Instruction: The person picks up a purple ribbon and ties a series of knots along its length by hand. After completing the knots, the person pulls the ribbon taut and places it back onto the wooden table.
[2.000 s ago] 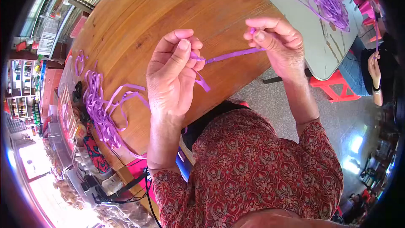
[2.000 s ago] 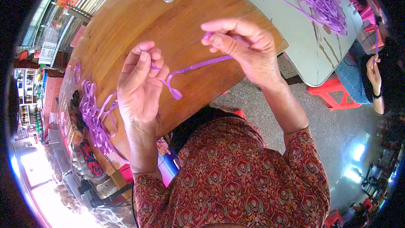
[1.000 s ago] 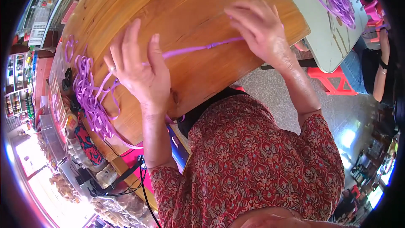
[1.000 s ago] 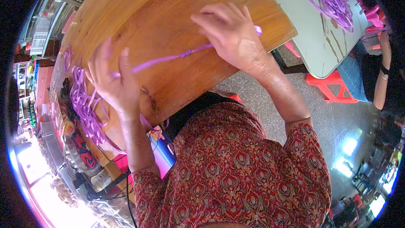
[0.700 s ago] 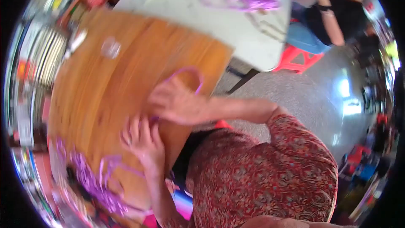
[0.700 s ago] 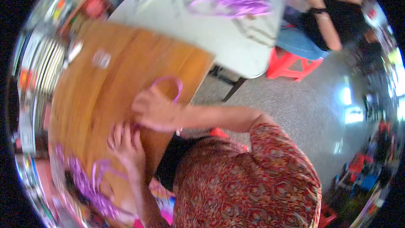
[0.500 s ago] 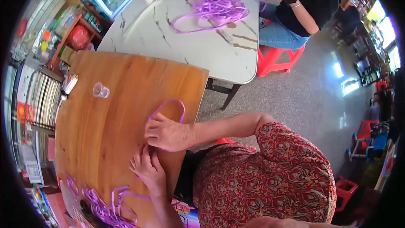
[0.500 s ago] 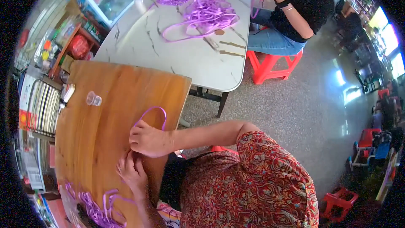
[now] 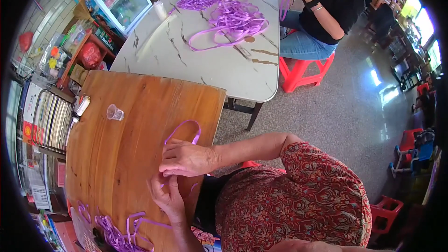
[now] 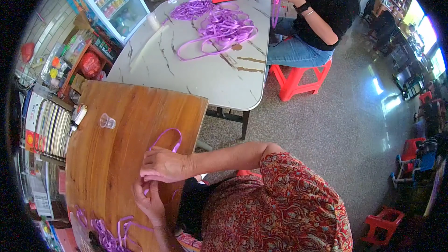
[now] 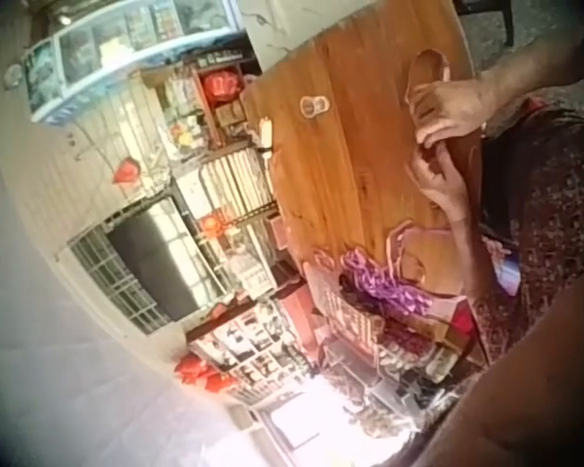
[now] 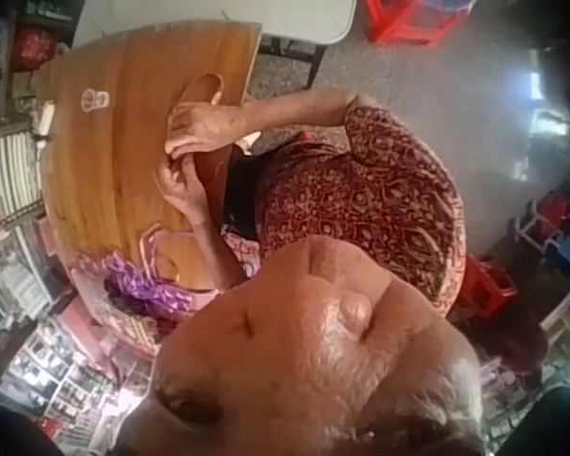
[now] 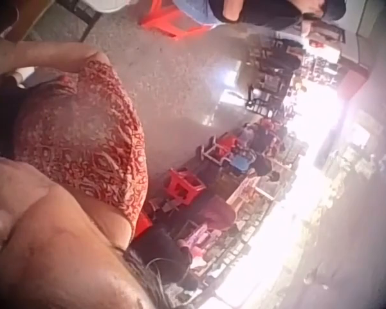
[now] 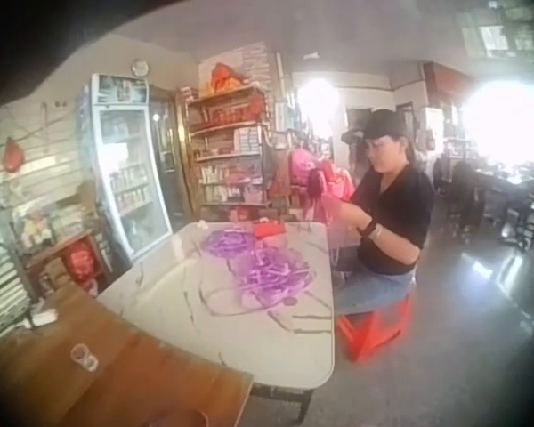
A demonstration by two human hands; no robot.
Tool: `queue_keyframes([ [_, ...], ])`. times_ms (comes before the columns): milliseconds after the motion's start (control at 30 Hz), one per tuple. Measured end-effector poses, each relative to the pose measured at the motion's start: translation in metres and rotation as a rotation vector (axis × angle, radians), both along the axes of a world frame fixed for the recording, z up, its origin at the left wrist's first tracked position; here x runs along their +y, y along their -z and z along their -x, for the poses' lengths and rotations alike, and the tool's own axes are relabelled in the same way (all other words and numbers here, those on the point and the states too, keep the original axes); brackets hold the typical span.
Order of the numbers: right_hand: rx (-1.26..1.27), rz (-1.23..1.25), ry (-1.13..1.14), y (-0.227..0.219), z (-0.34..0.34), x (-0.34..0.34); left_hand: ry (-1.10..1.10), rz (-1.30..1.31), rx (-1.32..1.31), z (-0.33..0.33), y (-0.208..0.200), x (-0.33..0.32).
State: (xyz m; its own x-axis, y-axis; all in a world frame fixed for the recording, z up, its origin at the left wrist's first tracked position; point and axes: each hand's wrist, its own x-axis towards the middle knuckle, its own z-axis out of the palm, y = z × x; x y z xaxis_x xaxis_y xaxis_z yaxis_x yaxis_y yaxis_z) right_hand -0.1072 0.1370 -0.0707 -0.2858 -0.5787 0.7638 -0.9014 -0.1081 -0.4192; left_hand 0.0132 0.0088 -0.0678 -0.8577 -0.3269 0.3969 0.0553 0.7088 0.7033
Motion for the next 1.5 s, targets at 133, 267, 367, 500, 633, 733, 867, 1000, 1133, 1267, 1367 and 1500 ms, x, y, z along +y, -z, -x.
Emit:
queue_keyframes([
  [133,-0.080,0.174,-0.045,-0.012,-0.005,-0.003,-0.007,-0.119,0.178,0.006,-0.006,0.009],
  [267,-0.131,0.247,-0.054,-0.014,-0.008,-0.006,-0.071,-0.527,0.189,0.003,-0.023,0.030],
  [367,-0.142,0.253,-0.059,-0.016,-0.009,-0.005,-0.040,-0.765,0.088,0.000,-0.029,0.031],
  [500,-0.097,0.183,-0.050,-0.010,-0.010,0.000,-0.060,-0.761,-0.004,-0.008,-0.022,0.017],
  [633,0.006,0.087,-0.041,-0.007,-0.008,0.004,0.002,-0.846,-0.034,-0.012,-0.021,0.010],
  [733,0.139,0.085,-0.052,-0.017,-0.010,0.010,0.135,-1.039,-0.016,-0.013,-0.019,0.008],
  [867,0.201,0.063,-0.070,-0.017,-0.004,0.016,0.148,-1.007,-0.049,-0.014,-0.024,0.011],
  [1000,0.248,0.070,-0.105,-0.021,0.002,0.017,0.156,-0.904,-0.165,-0.019,-0.026,-0.001],
  [1133,0.350,0.058,-0.175,-0.030,0.001,0.017,0.157,-0.902,-0.142,-0.023,-0.024,-0.009],
  [1267,0.379,0.025,-0.192,-0.050,0.007,0.031,0.177,-0.625,-0.149,-0.028,-0.047,-0.010],
  [1367,0.298,0.061,-0.204,-0.064,0.017,0.050,0.140,-0.329,-0.115,-0.042,-0.061,-0.024],
  [1500,0.259,0.031,-0.052,-0.071,0.038,0.083,0.014,-0.048,-0.127,-0.064,-0.094,-0.027],
])
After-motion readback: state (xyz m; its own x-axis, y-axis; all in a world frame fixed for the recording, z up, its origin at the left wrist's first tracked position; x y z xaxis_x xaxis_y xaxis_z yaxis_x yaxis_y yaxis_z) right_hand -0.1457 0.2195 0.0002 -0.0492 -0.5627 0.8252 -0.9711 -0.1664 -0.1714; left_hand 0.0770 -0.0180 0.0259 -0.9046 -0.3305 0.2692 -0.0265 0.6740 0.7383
